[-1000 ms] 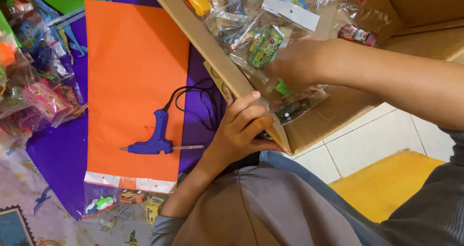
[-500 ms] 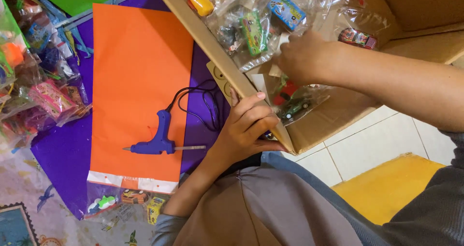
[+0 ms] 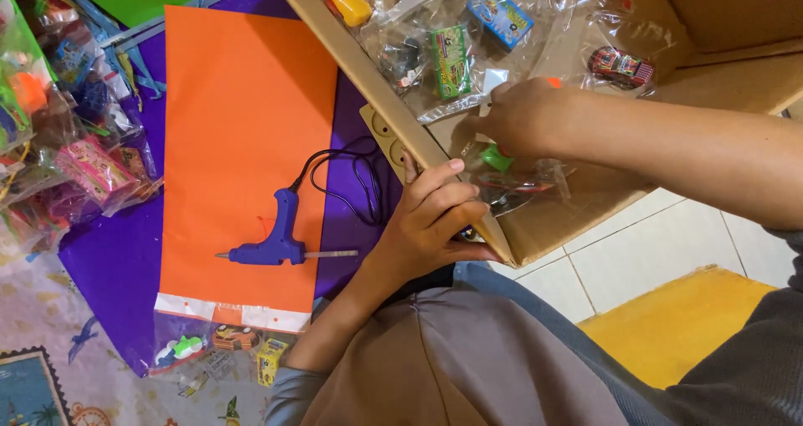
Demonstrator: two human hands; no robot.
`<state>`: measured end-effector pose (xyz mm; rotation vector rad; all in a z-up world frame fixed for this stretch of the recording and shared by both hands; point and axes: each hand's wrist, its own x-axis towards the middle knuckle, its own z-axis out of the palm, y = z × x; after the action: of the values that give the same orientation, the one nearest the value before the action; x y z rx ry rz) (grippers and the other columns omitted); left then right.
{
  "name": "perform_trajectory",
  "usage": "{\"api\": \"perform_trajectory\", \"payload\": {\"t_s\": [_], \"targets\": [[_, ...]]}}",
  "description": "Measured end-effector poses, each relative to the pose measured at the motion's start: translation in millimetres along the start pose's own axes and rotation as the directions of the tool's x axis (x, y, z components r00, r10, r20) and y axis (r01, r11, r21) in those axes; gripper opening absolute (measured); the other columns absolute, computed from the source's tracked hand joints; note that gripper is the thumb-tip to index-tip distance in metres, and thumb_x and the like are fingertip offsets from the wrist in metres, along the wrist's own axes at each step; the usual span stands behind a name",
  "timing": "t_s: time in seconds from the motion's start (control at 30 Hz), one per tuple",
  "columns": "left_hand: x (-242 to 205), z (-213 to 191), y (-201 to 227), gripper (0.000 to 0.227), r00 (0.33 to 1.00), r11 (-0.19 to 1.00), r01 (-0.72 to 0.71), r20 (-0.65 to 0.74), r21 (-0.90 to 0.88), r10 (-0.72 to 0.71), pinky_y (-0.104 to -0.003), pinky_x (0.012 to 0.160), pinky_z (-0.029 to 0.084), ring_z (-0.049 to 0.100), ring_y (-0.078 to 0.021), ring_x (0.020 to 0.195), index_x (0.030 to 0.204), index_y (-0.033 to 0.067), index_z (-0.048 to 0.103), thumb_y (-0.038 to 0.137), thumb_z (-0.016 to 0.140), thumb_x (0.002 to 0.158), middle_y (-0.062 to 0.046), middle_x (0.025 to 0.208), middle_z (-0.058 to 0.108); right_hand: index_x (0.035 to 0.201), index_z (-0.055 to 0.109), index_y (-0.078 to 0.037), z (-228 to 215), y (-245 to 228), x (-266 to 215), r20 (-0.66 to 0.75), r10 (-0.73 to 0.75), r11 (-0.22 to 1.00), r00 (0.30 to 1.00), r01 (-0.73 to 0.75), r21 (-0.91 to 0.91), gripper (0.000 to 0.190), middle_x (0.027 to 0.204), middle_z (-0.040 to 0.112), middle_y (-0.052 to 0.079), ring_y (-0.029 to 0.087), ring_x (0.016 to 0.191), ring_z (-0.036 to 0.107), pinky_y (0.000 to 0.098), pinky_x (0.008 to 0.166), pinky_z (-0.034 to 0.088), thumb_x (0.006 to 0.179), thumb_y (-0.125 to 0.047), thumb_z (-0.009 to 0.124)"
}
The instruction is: The person assembles small plastic toys using a glue gun, applying adhesive to various parts and joining them together by hand.
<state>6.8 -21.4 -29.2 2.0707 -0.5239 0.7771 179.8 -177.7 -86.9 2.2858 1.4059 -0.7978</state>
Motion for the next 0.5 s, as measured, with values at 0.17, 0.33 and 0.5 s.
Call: {"api": "perform_trajectory", "payload": {"t_s": [0.17, 0.33, 0.5], "targets": [[0.5, -0.8, -0.4, 0.050, 1.000, 1.000, 0.003, 0.007, -0.020, -0.003, -0.064, 0.127, 0.007, 0.058, -0.0338, 0.126, 0.099, 0.0111, 0.070, 0.054, 0.084, 0.076, -0.006, 0.110, 0.068, 0.115, 0.074, -0.027, 2.1, 8.7, 4.2, -0.075, -0.096, 0.995, 0.992, 0.094, -0.040, 0.043, 0.083, 0.074, 0.011, 0.031, 0.081, 0.076, 0.0617, 0.057, 0.058, 0.073, -0.028, 0.082], [2.5, -6.7, 0.7, 0.050, 1.000, 1.000, -0.018, -0.003, -0.018, 0.018, -0.063, 0.128, 0.005, 0.058, -0.0338, 0.127, 0.099, 0.0107, 0.071, 0.055, 0.081, 0.079, -0.006, 0.110, 0.067, 0.085, 0.080, -0.023, -51.4, 11.1, -13.5, -0.236, -0.158, 0.976, 0.959, 0.115, -0.184, 0.026, 0.078, 0.074, 0.006, 0.028, 0.082, 0.073, 0.0471, 0.071, 0.059, 0.063, -0.032, 0.089], [8.3, -28.9, 6.0, 0.052, 0.952, 0.993, 0.115, 0.288, -0.033, -0.101, -0.061, 0.126, 0.019, 0.050, -0.0327, 0.135, 0.112, 0.0090, 0.067, 0.041, 0.089, 0.078, -0.005, 0.120, 0.062, 0.108, 0.077, -0.023, -114.9, 0.0, -43.9, -0.232, -0.084, 0.996, 0.969, 0.082, -0.016, 0.055, 0.104, 0.072, 0.010, 0.032, 0.093, 0.069, 0.0443, 0.074, 0.059, 0.057, -0.042, 0.085]]}}
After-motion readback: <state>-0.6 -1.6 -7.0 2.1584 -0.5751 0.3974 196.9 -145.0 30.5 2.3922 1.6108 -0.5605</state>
